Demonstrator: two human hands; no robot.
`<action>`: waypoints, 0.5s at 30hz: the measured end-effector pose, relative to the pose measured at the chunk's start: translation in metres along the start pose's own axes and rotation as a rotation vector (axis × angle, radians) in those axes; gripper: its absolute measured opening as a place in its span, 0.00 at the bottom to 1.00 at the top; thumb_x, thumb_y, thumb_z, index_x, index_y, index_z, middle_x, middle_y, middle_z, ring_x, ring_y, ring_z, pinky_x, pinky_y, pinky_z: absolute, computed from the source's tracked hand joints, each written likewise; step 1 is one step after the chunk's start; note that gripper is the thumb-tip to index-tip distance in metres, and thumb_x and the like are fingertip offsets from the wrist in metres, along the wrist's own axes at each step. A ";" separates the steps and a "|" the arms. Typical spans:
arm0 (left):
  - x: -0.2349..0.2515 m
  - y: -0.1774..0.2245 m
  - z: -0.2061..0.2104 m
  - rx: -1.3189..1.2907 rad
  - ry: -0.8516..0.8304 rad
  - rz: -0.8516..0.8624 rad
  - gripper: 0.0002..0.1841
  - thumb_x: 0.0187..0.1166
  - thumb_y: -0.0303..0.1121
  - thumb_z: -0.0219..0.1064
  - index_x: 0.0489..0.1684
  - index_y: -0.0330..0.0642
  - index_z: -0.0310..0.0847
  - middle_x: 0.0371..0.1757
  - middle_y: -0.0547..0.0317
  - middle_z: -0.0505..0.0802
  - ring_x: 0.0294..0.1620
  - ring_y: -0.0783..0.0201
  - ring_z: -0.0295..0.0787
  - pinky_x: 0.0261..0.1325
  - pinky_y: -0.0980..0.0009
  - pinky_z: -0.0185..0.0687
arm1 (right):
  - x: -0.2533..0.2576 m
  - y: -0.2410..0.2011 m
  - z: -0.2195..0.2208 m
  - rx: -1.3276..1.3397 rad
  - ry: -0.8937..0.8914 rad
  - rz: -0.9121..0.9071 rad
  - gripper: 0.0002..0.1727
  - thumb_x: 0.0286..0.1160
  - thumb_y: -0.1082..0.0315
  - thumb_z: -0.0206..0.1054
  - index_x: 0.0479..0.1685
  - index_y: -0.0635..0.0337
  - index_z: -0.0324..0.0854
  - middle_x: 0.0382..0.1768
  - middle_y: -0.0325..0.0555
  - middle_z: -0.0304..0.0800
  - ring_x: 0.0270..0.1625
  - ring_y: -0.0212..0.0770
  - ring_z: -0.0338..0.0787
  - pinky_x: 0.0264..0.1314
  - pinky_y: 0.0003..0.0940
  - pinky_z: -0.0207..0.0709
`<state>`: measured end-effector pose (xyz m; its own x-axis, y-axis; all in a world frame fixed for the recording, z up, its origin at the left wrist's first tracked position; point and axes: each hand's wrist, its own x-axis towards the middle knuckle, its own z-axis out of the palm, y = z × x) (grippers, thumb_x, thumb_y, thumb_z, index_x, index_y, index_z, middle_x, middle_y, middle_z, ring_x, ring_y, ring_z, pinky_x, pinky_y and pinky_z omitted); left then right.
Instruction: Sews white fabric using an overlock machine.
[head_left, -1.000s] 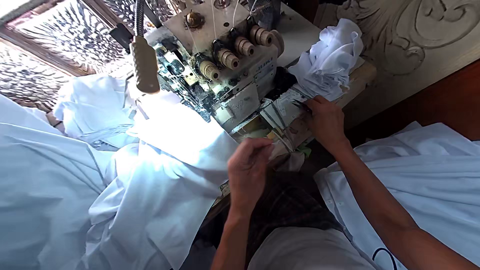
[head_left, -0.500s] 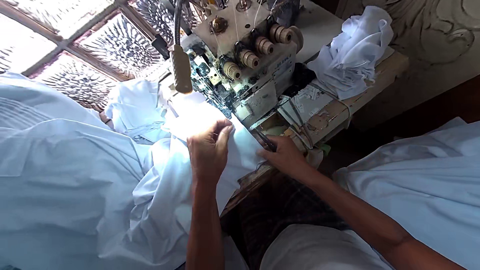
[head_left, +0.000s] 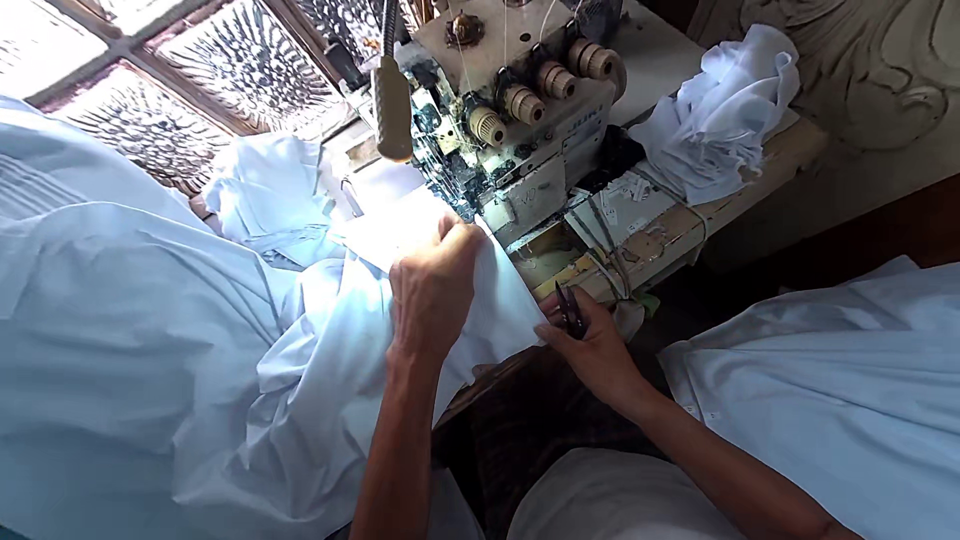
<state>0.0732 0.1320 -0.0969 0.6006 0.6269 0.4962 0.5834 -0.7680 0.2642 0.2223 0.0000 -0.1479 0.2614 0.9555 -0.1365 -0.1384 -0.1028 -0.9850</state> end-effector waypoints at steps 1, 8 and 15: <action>0.001 0.005 0.000 0.068 -0.017 0.018 0.09 0.86 0.25 0.60 0.45 0.33 0.88 0.40 0.41 0.89 0.32 0.45 0.86 0.31 0.52 0.76 | -0.001 0.000 0.000 -0.014 0.001 -0.021 0.10 0.75 0.75 0.68 0.53 0.61 0.78 0.29 0.33 0.84 0.27 0.18 0.79 0.31 0.13 0.72; -0.008 0.026 0.013 0.390 -0.019 0.034 0.14 0.85 0.28 0.61 0.57 0.26 0.86 0.48 0.35 0.90 0.44 0.38 0.89 0.41 0.47 0.79 | 0.001 0.000 0.008 -0.267 0.055 -0.293 0.08 0.79 0.71 0.65 0.50 0.64 0.77 0.34 0.38 0.86 0.34 0.19 0.82 0.40 0.15 0.75; -0.017 0.035 0.005 0.383 -0.046 -0.029 0.13 0.80 0.21 0.59 0.53 0.28 0.87 0.58 0.36 0.91 0.60 0.36 0.88 0.56 0.45 0.79 | 0.041 -0.017 0.023 -0.603 0.071 -0.566 0.17 0.70 0.78 0.70 0.59 0.65 0.83 0.39 0.51 0.93 0.33 0.44 0.92 0.32 0.39 0.85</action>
<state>0.0861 0.0947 -0.1004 0.5999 0.6593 0.4533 0.7571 -0.6510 -0.0551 0.2137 0.0472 -0.1347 0.2006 0.8896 0.4104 0.5628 0.2383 -0.7915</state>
